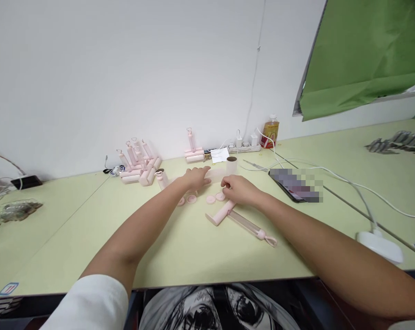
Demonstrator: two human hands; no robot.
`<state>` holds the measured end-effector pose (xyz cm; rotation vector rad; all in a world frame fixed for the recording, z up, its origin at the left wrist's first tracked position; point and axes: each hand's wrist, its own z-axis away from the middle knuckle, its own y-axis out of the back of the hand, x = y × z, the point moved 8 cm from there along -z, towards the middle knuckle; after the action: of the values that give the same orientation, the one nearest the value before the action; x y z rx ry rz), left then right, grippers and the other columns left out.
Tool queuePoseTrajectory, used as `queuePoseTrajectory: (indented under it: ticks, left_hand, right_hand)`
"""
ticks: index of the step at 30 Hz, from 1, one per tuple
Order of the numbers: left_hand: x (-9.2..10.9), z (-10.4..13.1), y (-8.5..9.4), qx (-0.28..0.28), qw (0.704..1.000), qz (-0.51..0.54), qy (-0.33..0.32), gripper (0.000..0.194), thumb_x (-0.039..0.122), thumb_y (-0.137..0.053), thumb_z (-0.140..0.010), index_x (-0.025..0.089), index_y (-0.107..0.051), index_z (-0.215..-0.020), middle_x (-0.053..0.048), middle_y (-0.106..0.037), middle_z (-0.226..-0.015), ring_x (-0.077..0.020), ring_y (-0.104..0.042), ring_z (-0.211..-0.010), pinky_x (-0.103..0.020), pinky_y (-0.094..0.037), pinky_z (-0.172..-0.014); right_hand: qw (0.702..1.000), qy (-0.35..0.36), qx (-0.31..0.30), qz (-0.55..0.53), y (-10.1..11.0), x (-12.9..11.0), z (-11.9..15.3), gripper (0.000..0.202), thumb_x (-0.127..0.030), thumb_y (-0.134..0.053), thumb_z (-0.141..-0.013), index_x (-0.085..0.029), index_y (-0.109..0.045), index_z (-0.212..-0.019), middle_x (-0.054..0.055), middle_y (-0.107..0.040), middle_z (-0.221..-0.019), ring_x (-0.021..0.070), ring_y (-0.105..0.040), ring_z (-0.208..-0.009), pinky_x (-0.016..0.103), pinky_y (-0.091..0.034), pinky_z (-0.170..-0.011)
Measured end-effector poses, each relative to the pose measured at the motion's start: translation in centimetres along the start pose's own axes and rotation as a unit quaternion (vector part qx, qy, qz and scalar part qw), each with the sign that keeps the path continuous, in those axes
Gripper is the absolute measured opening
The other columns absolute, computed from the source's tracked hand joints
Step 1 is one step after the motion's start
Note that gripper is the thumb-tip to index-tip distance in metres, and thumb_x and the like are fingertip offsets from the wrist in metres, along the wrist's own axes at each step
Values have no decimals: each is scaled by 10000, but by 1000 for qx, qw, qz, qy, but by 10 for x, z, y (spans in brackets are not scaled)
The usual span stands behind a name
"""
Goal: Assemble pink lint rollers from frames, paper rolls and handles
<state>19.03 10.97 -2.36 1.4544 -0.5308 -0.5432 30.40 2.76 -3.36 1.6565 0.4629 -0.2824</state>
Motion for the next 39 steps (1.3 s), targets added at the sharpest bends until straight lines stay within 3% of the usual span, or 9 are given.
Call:
queuePoseTrajectory:
  ticks: [6, 14, 17, 20, 25, 31, 33, 35, 39]
  left_hand:
    - [-20, 5, -5, -33, 999, 13, 13, 593, 480, -470, -864, 258, -359, -1402, -88, -518, -1387, -295, -530, -1178, -415, -396, -965]
    - [-21, 16, 4, -17, 999, 43, 8, 583, 455, -469, -871, 252, -367, -1408, -81, -502, -1402, -274, -541, -1173, -367, -422, -944]
    - [-5, 29, 14, 51, 998, 46, -6, 505, 390, -438, -900, 203, -420, -1369, -102, -464, -1425, -291, -460, -1256, -422, -361, -1016]
    - [28, 63, 24, 156, 981, 100, -50, 379, 316, -379, -927, 180, -538, -1243, -102, -580, -1264, -249, -531, -1156, -379, -401, -971]
    - [76, 115, -2, 94, 986, 129, -56, 418, 517, -434, -884, 191, -662, -1013, -97, -663, -959, -256, -602, -848, -340, -439, -710]
    - [76, 120, -25, -1, 976, 215, -39, 345, 486, -493, -842, 184, -614, -726, -27, -608, -667, -157, -509, -576, -275, -311, -522]
    - [70, 118, -26, -18, 957, 287, -37, 298, 453, -521, -830, 183, -582, -719, -9, -599, -658, -148, -516, -585, -263, -316, -515]
    - [63, 118, -28, -41, 914, 403, -9, 259, 443, -547, -826, 185, -564, -821, -6, -615, -702, -148, -557, -614, -249, -356, -523]
    - [67, 122, -44, -188, 739, 647, 25, 438, 465, -621, -806, 208, -433, -1106, -51, -658, -841, -184, -663, -656, -278, -475, -556]
  right_hand:
    - [1000, -14, -21, -10, -2, -1, 0, 117, -214, -542, -751, -202, -638, -816, 26, -680, -851, 151, -555, -708, 238, -316, -551]
    - [998, -49, -48, 7, 0, 7, 4, 152, -342, -590, -761, -198, -630, -789, 65, -680, -796, 196, -582, -694, 264, -324, -538]
    - [994, -66, -80, 23, 0, 15, 5, 236, -429, -611, -757, -194, -625, -742, 85, -672, -751, 210, -588, -636, 284, -336, -529]
    - [988, -57, -134, 45, -4, 18, 8, 366, -528, -600, -751, -190, -594, -610, 97, -651, -677, 218, -582, -573, 305, -343, -519]
    - [982, -43, -177, 48, -12, 14, 14, 344, -438, -596, -741, -194, -522, -510, 71, -594, -540, 191, -536, -468, 310, -339, -493]
    - [959, -59, -267, -71, -28, 5, 26, 203, -286, -559, -708, -205, -465, -549, 2, -514, -449, 144, -469, -392, 276, -337, -437]
    - [960, -29, -263, -86, -24, -4, 28, 198, -267, -552, -707, -204, -450, -549, -9, -505, -454, 130, -447, -407, 265, -317, -439]
    - [969, 25, -226, -98, -15, -15, 27, 226, -270, -532, -732, -202, -420, -548, -21, -493, -476, 113, -410, -434, 255, -286, -447]
    - [981, 117, -94, -121, 10, -37, 25, 285, -308, -496, -789, -197, -372, -558, -44, -425, -529, 103, -367, -511, 236, -259, -476]
